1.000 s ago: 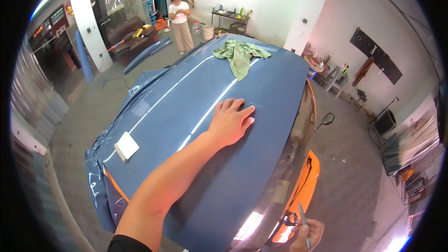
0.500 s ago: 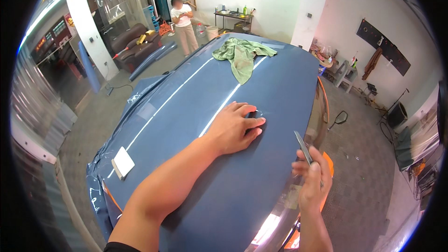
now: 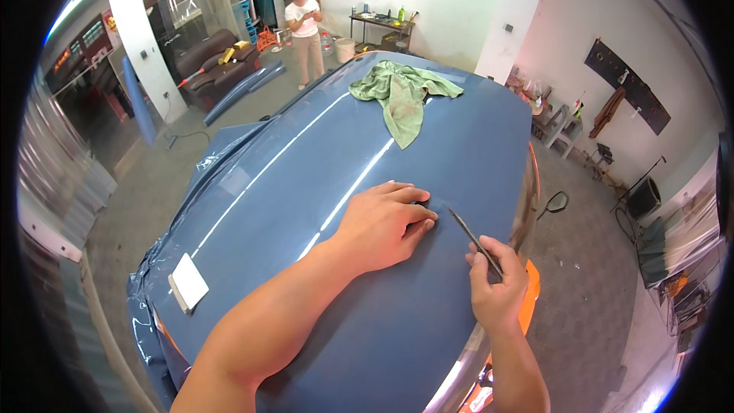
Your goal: The person applies a blue vinyl wrap to the hood of an orange car. They use a utility knife to trim the edges and a heat gun to smooth the material and conform it to the surface. The person also uses a squeegee to press the wrap firmly against the hood.
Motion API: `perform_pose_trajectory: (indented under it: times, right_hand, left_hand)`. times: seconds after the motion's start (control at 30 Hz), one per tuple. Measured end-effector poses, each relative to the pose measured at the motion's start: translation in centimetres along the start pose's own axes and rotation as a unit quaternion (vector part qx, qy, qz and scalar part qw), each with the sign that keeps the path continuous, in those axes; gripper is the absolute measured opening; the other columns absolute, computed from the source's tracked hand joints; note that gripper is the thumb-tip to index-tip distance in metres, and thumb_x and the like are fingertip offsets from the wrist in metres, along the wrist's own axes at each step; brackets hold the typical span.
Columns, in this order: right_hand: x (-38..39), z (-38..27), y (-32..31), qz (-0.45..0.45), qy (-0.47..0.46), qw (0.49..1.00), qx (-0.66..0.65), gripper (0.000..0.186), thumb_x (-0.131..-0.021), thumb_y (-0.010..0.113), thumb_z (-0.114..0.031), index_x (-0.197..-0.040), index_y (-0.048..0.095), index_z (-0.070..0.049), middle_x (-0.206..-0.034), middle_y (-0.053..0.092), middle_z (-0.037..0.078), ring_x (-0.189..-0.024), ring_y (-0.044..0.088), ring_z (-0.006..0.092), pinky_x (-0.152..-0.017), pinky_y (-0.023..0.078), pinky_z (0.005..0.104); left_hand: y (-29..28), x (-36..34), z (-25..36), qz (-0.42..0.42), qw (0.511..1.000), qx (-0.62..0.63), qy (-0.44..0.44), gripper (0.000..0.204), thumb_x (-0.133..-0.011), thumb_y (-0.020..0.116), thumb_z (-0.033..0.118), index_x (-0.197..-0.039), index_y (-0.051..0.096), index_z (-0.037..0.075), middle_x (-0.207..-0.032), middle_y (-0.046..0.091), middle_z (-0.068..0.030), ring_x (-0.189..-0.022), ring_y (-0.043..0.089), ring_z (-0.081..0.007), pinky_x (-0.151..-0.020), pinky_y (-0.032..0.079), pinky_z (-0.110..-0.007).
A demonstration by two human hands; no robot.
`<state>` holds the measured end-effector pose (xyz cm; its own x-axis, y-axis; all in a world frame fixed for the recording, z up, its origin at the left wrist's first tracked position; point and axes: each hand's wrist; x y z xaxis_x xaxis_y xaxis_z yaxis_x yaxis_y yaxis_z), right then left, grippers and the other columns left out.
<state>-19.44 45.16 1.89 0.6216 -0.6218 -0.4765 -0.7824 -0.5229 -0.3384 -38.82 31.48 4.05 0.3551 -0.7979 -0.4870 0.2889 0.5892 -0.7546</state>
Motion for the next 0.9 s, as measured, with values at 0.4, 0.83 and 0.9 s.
perform_pose_trajectory:
  times: [0.4, 0.83, 0.9]
  right_hand:
    - [-1.1, -0.7, -0.2, 0.043, 0.144, 0.973, -0.174, 0.024, -0.103, 0.061, -0.007, -0.124, 0.064, 0.003, -0.107, 0.070, 0.014, -0.080, 0.073, 0.0174, -0.070, 0.062, 0.0295]
    - [-2.7, 0.3, -1.8, -0.019, 0.008, 0.986, -0.165, 0.044, -0.094, 0.072, 0.002, -0.137, 0.061, 0.004, -0.110, 0.068, 0.011, -0.089, 0.066, 0.0117, -0.079, 0.056, 0.0262]
    - [-3.4, 0.8, -2.0, -0.048, -0.013, 0.978, -0.200, 0.040, -0.095, 0.073, 0.000, -0.133, 0.063, 0.004, -0.101, 0.069, 0.010, -0.083, 0.064, 0.0102, -0.074, 0.054, 0.0245]
  left_hand:
    - [0.6, 0.5, 0.5, -0.004, 0.999, -0.038, 0.038, 0.025, -0.092, 0.073, 0.018, -0.116, 0.078, 0.014, -0.129, 0.067, -0.0106, -0.121, 0.061, -0.0322, -0.100, 0.052, -0.042]
    - [0.8, 0.4, -0.2, -0.032, 0.999, -0.006, -0.003, 0.034, -0.102, 0.062, 0.024, -0.132, 0.066, 0.009, -0.141, 0.059, -0.0111, -0.131, 0.054, -0.0312, -0.114, 0.039, -0.046]
    - [0.8, 0.3, -0.2, -0.026, 1.000, -0.008, -0.003, 0.032, -0.101, 0.063, 0.023, -0.130, 0.068, 0.010, -0.140, 0.060, -0.0110, -0.131, 0.054, -0.0311, -0.113, 0.039, -0.046]
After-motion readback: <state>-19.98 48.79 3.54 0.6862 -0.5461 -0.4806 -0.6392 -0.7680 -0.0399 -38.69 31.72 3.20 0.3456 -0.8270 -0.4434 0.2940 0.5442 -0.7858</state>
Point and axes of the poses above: each hand's wrist, its own x-axis away from the middle knuckle, its own y-axis out of the palm, z = x × y
